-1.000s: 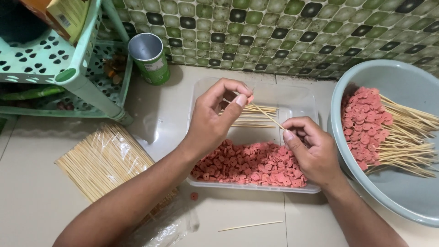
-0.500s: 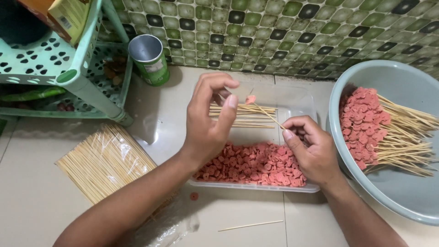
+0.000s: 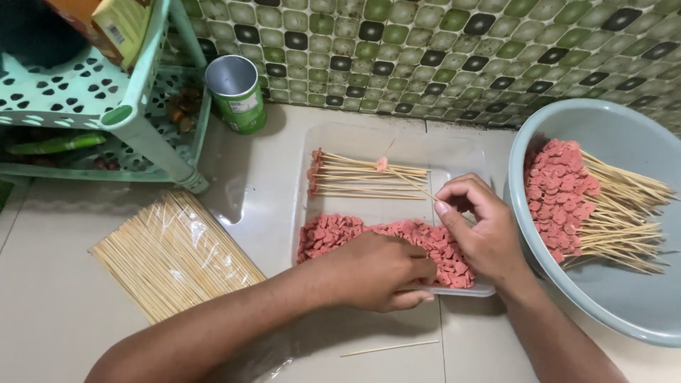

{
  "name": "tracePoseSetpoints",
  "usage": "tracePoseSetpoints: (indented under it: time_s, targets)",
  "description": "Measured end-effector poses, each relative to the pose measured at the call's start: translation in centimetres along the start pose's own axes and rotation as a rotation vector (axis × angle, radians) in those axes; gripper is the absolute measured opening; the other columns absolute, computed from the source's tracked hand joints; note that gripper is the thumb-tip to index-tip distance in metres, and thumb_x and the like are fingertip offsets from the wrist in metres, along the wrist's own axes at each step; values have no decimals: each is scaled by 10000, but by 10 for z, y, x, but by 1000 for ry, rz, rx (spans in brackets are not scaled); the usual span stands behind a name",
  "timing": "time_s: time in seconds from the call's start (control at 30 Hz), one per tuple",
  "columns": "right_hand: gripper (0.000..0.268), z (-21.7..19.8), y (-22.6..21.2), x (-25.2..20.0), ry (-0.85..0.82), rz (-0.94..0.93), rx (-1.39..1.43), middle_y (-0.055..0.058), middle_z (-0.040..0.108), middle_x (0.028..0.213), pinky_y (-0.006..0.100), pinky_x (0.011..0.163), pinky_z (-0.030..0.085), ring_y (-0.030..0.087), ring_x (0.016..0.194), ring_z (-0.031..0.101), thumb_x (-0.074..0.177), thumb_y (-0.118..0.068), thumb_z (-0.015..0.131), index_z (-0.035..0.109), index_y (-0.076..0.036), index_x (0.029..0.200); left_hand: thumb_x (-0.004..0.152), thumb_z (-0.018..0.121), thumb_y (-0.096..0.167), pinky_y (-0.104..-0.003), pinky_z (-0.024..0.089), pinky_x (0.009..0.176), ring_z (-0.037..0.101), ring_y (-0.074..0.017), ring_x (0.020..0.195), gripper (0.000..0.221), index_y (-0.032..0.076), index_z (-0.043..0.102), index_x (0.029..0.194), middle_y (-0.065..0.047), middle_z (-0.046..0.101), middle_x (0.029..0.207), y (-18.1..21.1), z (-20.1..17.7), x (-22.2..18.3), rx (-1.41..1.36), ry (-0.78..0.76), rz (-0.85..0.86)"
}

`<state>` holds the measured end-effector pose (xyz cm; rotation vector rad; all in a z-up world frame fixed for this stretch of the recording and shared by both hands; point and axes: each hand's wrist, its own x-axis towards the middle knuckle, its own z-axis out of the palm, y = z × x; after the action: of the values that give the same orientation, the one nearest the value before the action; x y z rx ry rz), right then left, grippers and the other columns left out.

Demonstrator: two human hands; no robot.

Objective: A person is threading small, diced pink food items onto wooden skewers in a food preparation area.

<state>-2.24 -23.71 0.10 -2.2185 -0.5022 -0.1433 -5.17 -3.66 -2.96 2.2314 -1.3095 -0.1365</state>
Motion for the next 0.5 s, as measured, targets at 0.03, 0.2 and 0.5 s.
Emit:
tracePoseSetpoints:
  time_s: [0.03,0.2,0.5]
  targets:
    - [80,1,2,0,0,-3,-3,53,622,963,278,811,456,168,896,585,987,-136,632,654,-59,990,967,519,419,-544,481,463,679,-340,811,300,144,633,1008,-73,690,914,0,0,0,1,4,1]
    - [59,3,6,1,-1,-27,-35,58,626,1000,272,833,449,163,929,594,965,-114,657,683,-64,980,942,533,424,-530,487,541,681,-330,847,281,159,625,958,-61,713,947,2,-7,0,-45,-81,-58]
    - [78,8,10,4,26,-74,-128,72,630,1067,307,944,457,197,1045,622,944,-132,702,737,-75,984,944,558,407,-493,478,577,680,-309,811,250,170,586,869,-36,725,897,3,-7,-1,-53,-77,-44]
